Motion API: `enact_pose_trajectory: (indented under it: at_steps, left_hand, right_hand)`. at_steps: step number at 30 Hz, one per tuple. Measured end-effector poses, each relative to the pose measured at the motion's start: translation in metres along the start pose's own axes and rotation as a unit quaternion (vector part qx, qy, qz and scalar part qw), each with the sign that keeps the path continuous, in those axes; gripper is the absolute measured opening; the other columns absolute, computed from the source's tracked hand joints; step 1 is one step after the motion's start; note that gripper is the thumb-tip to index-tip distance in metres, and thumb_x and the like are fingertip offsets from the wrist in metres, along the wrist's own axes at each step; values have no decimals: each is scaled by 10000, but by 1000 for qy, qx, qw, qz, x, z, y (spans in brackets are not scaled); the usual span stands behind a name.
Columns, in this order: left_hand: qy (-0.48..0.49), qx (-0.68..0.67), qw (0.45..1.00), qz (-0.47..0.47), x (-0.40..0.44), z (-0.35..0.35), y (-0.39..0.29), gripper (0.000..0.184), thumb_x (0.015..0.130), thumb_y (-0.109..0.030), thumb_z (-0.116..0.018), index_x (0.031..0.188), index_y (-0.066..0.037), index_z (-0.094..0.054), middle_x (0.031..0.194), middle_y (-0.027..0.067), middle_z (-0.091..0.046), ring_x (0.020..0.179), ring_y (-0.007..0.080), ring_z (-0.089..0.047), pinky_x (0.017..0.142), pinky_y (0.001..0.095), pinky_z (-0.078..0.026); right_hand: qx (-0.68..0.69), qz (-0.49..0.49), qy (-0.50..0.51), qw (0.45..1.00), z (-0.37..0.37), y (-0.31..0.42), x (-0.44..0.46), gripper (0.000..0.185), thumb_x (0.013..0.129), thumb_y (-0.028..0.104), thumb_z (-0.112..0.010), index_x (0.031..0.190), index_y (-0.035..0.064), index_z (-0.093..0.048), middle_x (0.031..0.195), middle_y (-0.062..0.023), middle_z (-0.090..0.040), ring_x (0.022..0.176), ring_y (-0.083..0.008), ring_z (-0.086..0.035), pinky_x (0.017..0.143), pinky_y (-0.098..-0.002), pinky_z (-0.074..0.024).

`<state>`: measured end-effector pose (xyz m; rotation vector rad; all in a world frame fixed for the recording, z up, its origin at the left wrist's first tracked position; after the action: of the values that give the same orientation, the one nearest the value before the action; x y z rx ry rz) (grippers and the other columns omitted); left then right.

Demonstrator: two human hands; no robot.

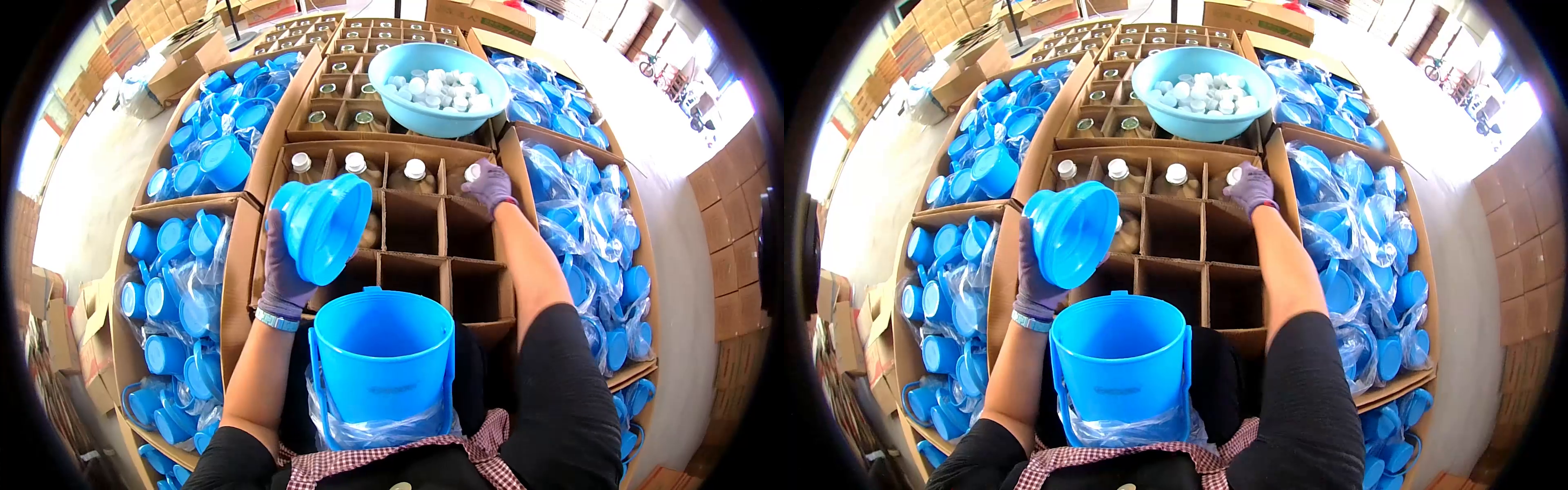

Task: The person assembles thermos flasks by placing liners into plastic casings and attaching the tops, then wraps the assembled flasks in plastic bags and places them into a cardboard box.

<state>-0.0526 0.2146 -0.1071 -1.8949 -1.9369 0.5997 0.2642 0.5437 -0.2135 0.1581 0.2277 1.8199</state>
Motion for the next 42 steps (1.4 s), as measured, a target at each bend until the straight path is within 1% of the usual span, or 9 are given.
enact_pose_trajectory:
  at_steps: [6, 11, 14, 15, 16, 18, 26, 38, 42]
  left_hand:
    - [9, -17, 997, -71, 8, 32, -51, 719, 1010, -625, -507, 1475, -77, -518, 1374, 168, -655, 1231, 338, -646, 1098, 550, -495]
    - [153, 71, 985, -27, 33, -19, -65, 540, 1058, -488, -509, 1498, -176, -496, 1646, 167, -340, 1468, 344, -409, 1201, 544, -375]
    - [237, 136, 961, -51, 41, -47, -59, 477, 1042, -449, -567, 1469, -237, -539, 1703, 169, -234, 1514, 357, -347, 1224, 577, -318]
    - [230, 44, 971, -50, 36, -51, -55, 722, 1015, -558, -538, 1460, 11, -517, 1676, 258, -234, 1536, 434, -267, 1235, 557, -316]
    - [296, -20, 954, -38, 28, -64, -51, 579, 1032, -465, -564, 1383, -7, -583, 1679, 267, -219, 1542, 420, -262, 1226, 584, -313]
    - [287, 151, 945, -49, 11, -72, -56, 357, 1008, -461, -623, 1290, -245, -662, 1713, 187, -198, 1532, 387, -317, 1206, 580, -327]
    - [246, 315, 917, -9, -55, -63, -75, 548, 977, -538, -635, 1379, -168, -581, 1614, 188, -347, 1463, 385, -407, 1180, 579, -373]
    - [67, 86, 993, -49, 29, -68, -72, 855, 927, -660, -653, 1504, -59, -462, 1451, 179, -572, 1326, 356, -581, 1119, 543, -482]
    - [81, 165, 977, 109, 49, -66, -13, 797, 971, -604, -622, 1515, -46, -457, 1445, 178, -583, 1304, 306, -603, 1118, 468, -497]
  right_hand:
    - [195, 203, -274, 920, 204, 43, -90, 693, 708, 488, -893, 1209, 73, -655, 1003, -127, -748, 946, -257, -741, 862, -389, -610]
    - [111, 390, -432, 805, 365, 60, -122, 743, 861, 360, -810, 1456, 35, -506, 1120, -104, -701, 1003, -190, -703, 852, -316, -600]
    - [340, 454, -295, 769, 404, 102, -142, 565, 961, 255, -731, 1410, 10, -491, 976, -29, -616, 836, -100, -585, 753, -240, -513]
    - [491, 374, -239, 749, 408, 136, -161, 537, 997, 258, -712, 1408, 7, -475, 895, -3, -586, 732, -72, -545, 684, -216, -490]
    - [523, 563, -175, 615, 402, 144, -130, 423, 1007, 211, -704, 1341, 24, -522, 881, -9, -602, 717, -76, -564, 670, -197, -496]
    - [637, 458, -42, 619, 398, 161, -114, 301, 999, 182, -712, 1219, 20, -584, 913, -40, -638, 769, -103, -617, 710, -224, -540]
    - [707, 414, 101, 565, 283, 204, -42, 432, 891, 276, -820, 1125, -4, -588, 1001, -130, -678, 863, -221, -677, 772, -338, -585]
    - [427, 186, 114, 878, 182, 202, -221, 573, 845, 418, -854, 1157, -12, -639, 986, -93, -717, 890, -137, -694, 773, -298, -575]
    - [577, 78, 222, 782, 166, 174, -265, 452, 906, 295, -795, 1207, -20, -676, 1053, -54, -715, 942, -134, -655, 858, -295, -546]
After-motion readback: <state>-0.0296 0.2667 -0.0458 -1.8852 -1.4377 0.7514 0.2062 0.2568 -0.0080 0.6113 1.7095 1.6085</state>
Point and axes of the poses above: each hand's wrist, its own x-axis towards the middle knuckle, its own z-axis out of the back of the hand, y = z × x, the point moved 1 cm from there along x, towards the middle knuckle
